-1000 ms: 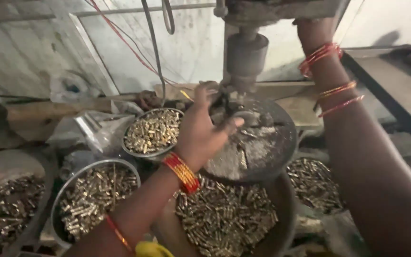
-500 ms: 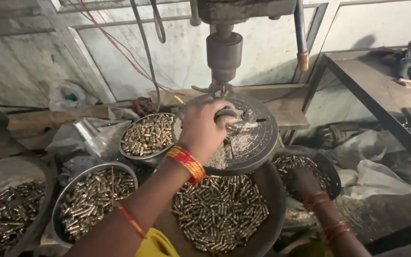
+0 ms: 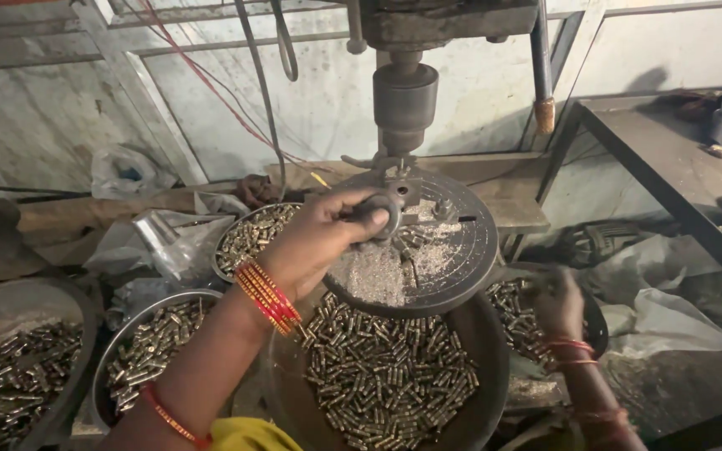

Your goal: Operating a drill press to process small brass metal parts.

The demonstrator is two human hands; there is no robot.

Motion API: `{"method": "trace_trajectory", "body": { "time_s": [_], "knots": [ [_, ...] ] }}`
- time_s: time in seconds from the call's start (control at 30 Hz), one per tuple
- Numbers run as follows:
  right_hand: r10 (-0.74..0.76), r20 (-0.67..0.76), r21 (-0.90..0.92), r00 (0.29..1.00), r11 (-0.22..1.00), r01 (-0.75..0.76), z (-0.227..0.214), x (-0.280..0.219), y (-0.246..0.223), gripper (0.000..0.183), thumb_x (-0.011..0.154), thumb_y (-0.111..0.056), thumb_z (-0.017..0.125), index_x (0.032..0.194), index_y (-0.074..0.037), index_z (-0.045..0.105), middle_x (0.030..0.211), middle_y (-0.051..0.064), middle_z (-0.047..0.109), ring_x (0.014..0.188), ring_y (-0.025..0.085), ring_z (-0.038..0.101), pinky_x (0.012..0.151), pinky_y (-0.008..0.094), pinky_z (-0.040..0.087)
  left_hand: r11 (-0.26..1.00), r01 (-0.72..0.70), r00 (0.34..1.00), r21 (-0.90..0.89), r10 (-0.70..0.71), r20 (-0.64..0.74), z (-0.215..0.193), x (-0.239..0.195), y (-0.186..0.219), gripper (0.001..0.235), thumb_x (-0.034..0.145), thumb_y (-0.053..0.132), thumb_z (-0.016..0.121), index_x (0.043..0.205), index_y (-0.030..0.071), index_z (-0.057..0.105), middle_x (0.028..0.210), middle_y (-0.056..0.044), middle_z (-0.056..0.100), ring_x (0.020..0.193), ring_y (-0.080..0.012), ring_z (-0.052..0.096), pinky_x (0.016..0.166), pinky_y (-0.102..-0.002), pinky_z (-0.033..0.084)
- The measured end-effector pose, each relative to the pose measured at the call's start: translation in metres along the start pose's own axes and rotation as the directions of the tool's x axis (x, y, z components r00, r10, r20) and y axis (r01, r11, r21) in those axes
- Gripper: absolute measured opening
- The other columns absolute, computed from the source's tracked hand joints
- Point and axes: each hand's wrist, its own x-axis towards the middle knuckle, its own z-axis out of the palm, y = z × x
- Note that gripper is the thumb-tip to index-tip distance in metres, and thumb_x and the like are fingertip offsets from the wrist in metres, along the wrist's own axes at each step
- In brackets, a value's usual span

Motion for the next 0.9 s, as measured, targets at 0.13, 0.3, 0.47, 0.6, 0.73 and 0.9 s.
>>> {"method": "trace_trajectory", "body": {
  "time_s": [0.13,0.3,0.47,0.6,0.73,0.9],
  "knots": [
    [-0.192,-0.003,0.367,0.981,0.913,0.18,-0.041,-0.001,-0.152,0.037,0.091,0.003,0.07,0.125,-0.006,0.06,0.098,0.003,0.064,0.088,0.012,0.06,0.079,0.028,0.054,0.974,-0.038,0.998,-0.222,0.048,0.042,0.014,0.003,0.002,0.035,0.094,0.009,0.07,0.129,0.005,0.07,0.114,-0.004,0.075,0.103,-0.0136,0.068,0.095,-0.031,0.055],
    [-0.18,0.152,0.557,0.972,0.828,0.066,-0.071,-0.042,-0.311,0.033,0.087,0.0,0.069,0.119,-0.008,0.063,0.102,0.005,0.073,0.089,0.01,0.068,0.078,0.025,0.058,0.934,-0.034,0.981,-0.355,0.099,0.168,0.03,0.005,0.003,0.036,0.099,0.01,0.069,0.134,0.002,0.068,0.115,-0.005,0.072,0.1,-0.014,0.065,0.085,-0.034,0.053],
    [-0.323,0.22,0.442,0.92,0.874,0.202,-0.053,-0.054,-0.33,0.031,0.088,0.001,0.069,0.118,-0.007,0.074,0.106,-0.001,0.075,0.083,0.01,0.069,0.078,0.025,0.057,0.9,-0.043,0.986,-0.434,0.109,0.129,0.037,0.006,-0.007,0.038,0.094,0.012,0.075,0.13,0.006,0.067,0.119,-0.003,0.072,0.11,-0.0132,0.067,0.097,-0.029,0.054],
    [-0.482,0.153,0.31,0.863,0.852,0.421,-0.047,-0.061,-0.333,0.035,0.087,0.004,0.073,0.12,-0.005,0.076,0.106,0.004,0.074,0.092,0.012,0.066,0.081,0.026,0.052,0.913,0.05,0.997,-0.405,-0.02,0.078,0.034,0.0,-0.005,0.038,0.09,0.014,0.076,0.126,0.007,0.068,0.112,-0.004,0.071,0.101,-0.017,0.067,0.08,-0.036,0.055],
    [-0.512,0.148,0.3,0.846,0.838,0.455,-0.051,-0.07,-0.352,0.035,0.084,0.004,0.072,0.117,-0.007,0.077,0.1,0.005,0.074,0.091,0.012,0.067,0.081,0.026,0.053,0.962,-0.016,0.995,-0.272,0.043,0.091,0.029,0.004,-0.02,0.037,0.09,0.012,0.077,0.125,0.005,0.068,0.112,-0.005,0.072,0.103,-0.0153,0.068,0.092,-0.033,0.059],
    [-0.481,0.125,0.333,0.868,0.844,0.42,-0.05,-0.066,-0.356,0.036,0.09,0.007,0.063,0.119,-0.01,0.077,0.105,0.005,0.074,0.092,0.014,0.067,0.08,0.027,0.053,0.957,0.003,0.996,-0.29,0.024,0.088,0.029,-0.004,-0.006,0.038,0.087,0.011,0.076,0.124,0.007,0.066,0.114,-0.002,0.072,0.106,-0.012,0.068,0.096,-0.029,0.059]
  ]
}}
